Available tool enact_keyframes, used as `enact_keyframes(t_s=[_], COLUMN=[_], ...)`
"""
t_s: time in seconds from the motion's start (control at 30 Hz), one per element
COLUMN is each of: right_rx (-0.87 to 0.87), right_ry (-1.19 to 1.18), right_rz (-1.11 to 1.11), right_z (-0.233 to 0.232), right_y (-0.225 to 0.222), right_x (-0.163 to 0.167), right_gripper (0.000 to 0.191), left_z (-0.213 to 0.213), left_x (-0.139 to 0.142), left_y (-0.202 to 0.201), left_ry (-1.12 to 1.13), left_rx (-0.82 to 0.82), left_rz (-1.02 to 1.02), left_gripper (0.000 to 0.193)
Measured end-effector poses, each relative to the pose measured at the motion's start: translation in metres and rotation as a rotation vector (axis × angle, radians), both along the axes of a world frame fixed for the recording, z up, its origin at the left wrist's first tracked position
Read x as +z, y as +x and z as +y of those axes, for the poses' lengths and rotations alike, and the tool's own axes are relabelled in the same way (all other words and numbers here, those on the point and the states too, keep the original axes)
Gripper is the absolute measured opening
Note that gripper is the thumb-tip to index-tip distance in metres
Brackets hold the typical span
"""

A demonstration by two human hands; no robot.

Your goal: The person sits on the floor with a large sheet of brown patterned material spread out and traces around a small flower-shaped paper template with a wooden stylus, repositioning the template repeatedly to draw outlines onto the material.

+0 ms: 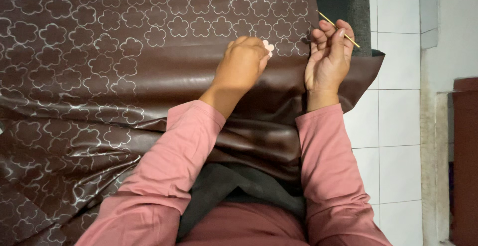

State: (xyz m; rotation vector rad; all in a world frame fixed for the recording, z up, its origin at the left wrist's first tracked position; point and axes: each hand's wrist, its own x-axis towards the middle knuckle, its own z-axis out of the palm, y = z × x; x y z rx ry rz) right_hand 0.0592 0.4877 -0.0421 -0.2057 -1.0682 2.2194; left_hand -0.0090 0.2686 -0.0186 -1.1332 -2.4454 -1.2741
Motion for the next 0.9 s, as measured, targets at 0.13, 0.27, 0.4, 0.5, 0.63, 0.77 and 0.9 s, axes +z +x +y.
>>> enact_keyframes(t_s=[0.13, 0.27, 0.4, 0.5, 0.63, 0.77, 0.9], right_rx=[-0.001, -0.009, -0.010, -0.010, -0.001, -0.005, -0.013], right_ry=[-0.003, -0.008, -0.010, -0.007, -0.007, -0.018, -0.023], right_rz=[0.000, -0.009, -0.013, -0.003, 0.006, 0.011, 0.019], right_z=[-0.001, -0.001, -0.002, -0.002, -0.001, -0.002, 0.000], right_y=[0.000, 0.002, 0.001, 0.001, -0.001, 0.001, -0.002], right_x=[0.001, 0.002, 0.001, 0.000, 0.000, -0.003, -0.006], right_gripper=[0.027, 0.026, 0.026, 0.026, 0.025, 0.025, 0.025], left_z=[0.000, 0.001, 0.000, -0.007, -0.012, -0.011, -0.008], left_x=[0.001, 0.003, 0.008, 0.015, 0.021, 0.023, 0.023], left_y=[0.001, 0.001, 0.004, 0.015, 0.039, 0.051, 0.050], left_ry=[-0.002, -0.035, -0.134, -0.152, -0.198, -0.206, -0.232], left_rx=[0.004, 0.014, 0.000, -0.022, 0.052, 0.086, 0.088], left_rz=[-0.009, -0.007, 0.000, -0.022, 0.154, 0.188, 0.184], left_gripper=[0.009, 0.007, 0.011, 0.023, 0.060, 0.073, 0.077])
